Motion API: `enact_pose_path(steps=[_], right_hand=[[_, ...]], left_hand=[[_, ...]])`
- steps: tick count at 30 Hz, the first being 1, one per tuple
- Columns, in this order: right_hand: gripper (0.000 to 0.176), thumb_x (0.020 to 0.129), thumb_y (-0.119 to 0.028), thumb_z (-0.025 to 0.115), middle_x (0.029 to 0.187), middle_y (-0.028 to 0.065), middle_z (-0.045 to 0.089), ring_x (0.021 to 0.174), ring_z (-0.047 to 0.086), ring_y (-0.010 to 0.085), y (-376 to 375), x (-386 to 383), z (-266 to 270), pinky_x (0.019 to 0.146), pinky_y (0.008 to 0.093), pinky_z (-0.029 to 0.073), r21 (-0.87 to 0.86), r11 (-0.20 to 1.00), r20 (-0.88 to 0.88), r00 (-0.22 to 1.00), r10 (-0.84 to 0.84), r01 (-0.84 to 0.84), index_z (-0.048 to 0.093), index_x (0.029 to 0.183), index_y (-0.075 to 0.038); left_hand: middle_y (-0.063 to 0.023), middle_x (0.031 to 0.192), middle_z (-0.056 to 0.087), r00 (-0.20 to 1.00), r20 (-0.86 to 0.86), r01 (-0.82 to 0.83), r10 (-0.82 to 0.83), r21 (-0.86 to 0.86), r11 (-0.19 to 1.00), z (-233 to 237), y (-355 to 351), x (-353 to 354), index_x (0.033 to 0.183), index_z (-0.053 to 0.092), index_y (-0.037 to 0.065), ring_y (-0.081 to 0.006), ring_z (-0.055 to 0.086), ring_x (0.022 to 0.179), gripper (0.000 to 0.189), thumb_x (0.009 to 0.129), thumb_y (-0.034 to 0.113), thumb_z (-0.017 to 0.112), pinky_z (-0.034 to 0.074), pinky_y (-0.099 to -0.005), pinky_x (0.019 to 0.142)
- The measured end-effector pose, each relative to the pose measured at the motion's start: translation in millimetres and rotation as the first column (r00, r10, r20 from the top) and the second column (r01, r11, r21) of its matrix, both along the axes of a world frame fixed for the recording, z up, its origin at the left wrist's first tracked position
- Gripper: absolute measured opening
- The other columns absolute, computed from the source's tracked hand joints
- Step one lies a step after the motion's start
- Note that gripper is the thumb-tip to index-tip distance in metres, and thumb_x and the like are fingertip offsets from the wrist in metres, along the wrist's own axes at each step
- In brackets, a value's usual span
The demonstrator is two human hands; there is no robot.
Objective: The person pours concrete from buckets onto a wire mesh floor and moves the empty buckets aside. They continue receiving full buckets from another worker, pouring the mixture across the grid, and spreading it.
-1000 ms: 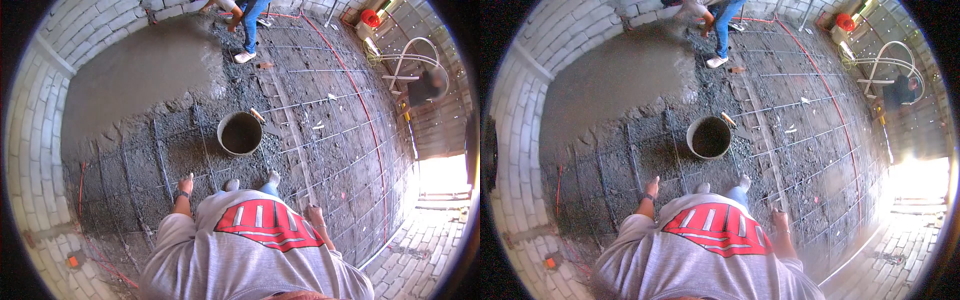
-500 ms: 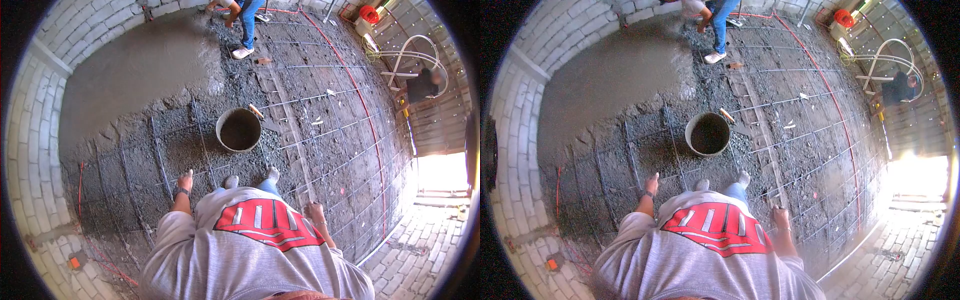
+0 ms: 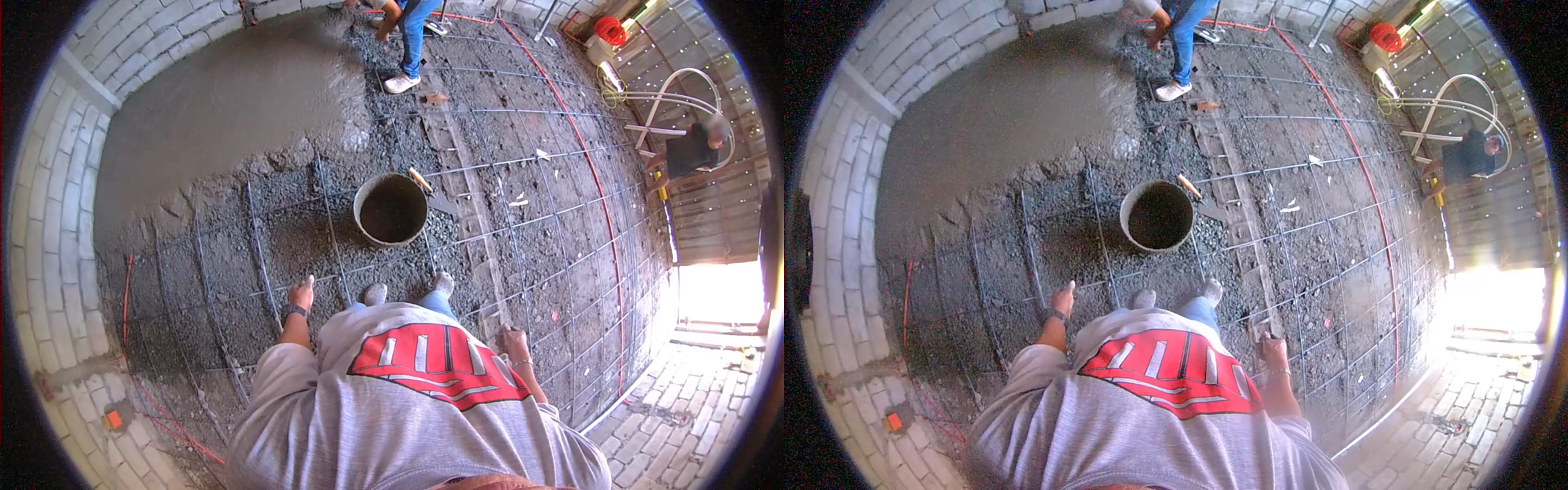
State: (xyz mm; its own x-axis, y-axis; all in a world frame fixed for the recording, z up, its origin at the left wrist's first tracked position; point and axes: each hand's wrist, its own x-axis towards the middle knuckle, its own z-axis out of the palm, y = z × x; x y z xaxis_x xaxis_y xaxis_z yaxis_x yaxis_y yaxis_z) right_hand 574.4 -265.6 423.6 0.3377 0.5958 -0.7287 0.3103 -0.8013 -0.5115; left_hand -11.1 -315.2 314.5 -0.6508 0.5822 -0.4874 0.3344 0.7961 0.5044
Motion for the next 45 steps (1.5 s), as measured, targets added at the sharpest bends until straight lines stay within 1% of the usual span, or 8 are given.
enact_pose_path(steps=[5, 8, 18, 24, 26, 32, 39, 45], right_hand=[[0.026, 0.081, -0.031, 0.055, 0.061, 0.0052, 0.056, 0.046, 0.053, 0.016, -3, 0, -4, 0.039, 0.0275, 0.042, -0.022, 0.998, -0.053, 0.996, -0.067, 0.066, 0.053, 0.071, -0.006], [0.029, 0.079, -0.03, 0.057, 0.064, 0.0076, 0.059, 0.053, 0.059, 0.0172, -2, 2, -4, 0.047, 0.0291, 0.049, -0.061, 0.996, -0.029, 0.998, -0.059, 0.057, 0.058, 0.072, -0.002], [0.028, 0.081, -0.033, 0.056, 0.064, 0.0054, 0.06, 0.052, 0.059, 0.0167, -8, 8, -8, 0.047, 0.03, 0.047, -0.015, 0.999, -0.116, 0.993, -0.034, 0.033, 0.058, 0.073, -0.006], [0.03, 0.081, -0.033, 0.056, 0.062, 0.0061, 0.06, 0.051, 0.058, 0.0165, -4, 8, -12, 0.045, 0.0294, 0.046, -0.006, 1.0, -0.015, 1.0, -0.01, 0.01, 0.059, 0.072, -0.004], [0.028, 0.083, -0.029, 0.054, 0.061, 0.0056, 0.057, 0.045, 0.052, 0.0153, -3, 16, -29, 0.039, 0.0267, 0.038, -0.003, 0.997, 0.056, 0.996, 0.075, -0.075, 0.055, 0.07, -0.005], [0.029, 0.083, -0.029, 0.053, 0.056, 0.0027, 0.052, 0.042, 0.045, 0.0126, 3, 2, -13, 0.037, 0.0264, 0.031, -0.013, 1.0, -0.032, 0.999, -0.006, 0.006, 0.052, 0.064, -0.007], [0.027, 0.082, -0.03, 0.054, 0.06, 0.0046, 0.056, 0.045, 0.051, 0.015, 9, 14, -33, 0.039, 0.0275, 0.039, 0.007, 0.998, -0.01, 0.998, 0.068, -0.068, 0.055, 0.071, -0.005], [0.03, 0.082, -0.032, 0.055, 0.07, 0.0089, 0.061, 0.052, 0.057, 0.0179, 11, 12, -26, 0.043, 0.0279, 0.044, -0.003, 0.996, 0.001, 0.996, 0.09, -0.09, 0.057, 0.079, -0.002]], left_hand=[[-0.0272, 0.102, 0.055, 0.988, 0.079, -0.134, 0.135, -0.016, 0.991, 27, 7, 10, 0.095, 0.059, -0.006, -0.0399, 0.05, 0.1, 0.071, 0.073, 0.061, 0.049, 0.037, -0.0424, 0.087], [-0.0256, 0.1, 0.057, 0.993, 0.039, -0.113, 0.114, -0.041, 0.993, 40, 11, 14, 0.094, 0.061, -0.004, -0.0398, 0.052, 0.097, 0.061, 0.075, 0.053, 0.053, 0.041, -0.0411, 0.084], [-0.0251, 0.098, 0.058, 0.994, 0.066, -0.089, 0.09, -0.023, 0.996, 12, 9, 10, 0.094, 0.061, -0.003, -0.0393, 0.053, 0.096, 0.062, 0.075, 0.055, 0.052, 0.041, -0.0406, 0.083], [-0.0247, 0.099, 0.058, 0.995, 0.059, -0.082, 0.083, -0.018, 0.996, 23, 15, 13, 0.095, 0.061, -0.003, -0.0393, 0.053, 0.096, 0.062, 0.076, 0.056, 0.05, 0.04, -0.0406, 0.084], [-0.025, 0.098, 0.058, 0.998, 0.029, -0.064, 0.064, -0.003, 0.998, 21, 16, 12, 0.094, 0.061, -0.003, -0.0391, 0.053, 0.095, 0.061, 0.076, 0.054, 0.05, 0.041, -0.0406, 0.083], [-0.0252, 0.099, 0.058, 0.993, 0.052, -0.102, 0.104, -0.043, 0.994, 51, 23, 17, 0.094, 0.061, -0.003, -0.0388, 0.053, 0.096, 0.058, 0.076, 0.051, 0.051, 0.042, -0.04, 0.083], [-0.0249, 0.096, 0.059, 0.98, 0.039, -0.196, 0.195, 0.028, 0.98, 9, 14, 7, 0.093, 0.062, -0.002, -0.0382, 0.054, 0.094, 0.057, 0.076, 0.051, 0.051, 0.042, -0.04, 0.083], [-0.0242, 0.098, 0.059, 0.982, 0.086, -0.161, 0.166, -0.067, 0.985, 58, 20, 19, 0.094, 0.062, -0.002, -0.0375, 0.054, 0.096, 0.055, 0.075, 0.049, 0.054, 0.041, -0.0397, 0.083]])
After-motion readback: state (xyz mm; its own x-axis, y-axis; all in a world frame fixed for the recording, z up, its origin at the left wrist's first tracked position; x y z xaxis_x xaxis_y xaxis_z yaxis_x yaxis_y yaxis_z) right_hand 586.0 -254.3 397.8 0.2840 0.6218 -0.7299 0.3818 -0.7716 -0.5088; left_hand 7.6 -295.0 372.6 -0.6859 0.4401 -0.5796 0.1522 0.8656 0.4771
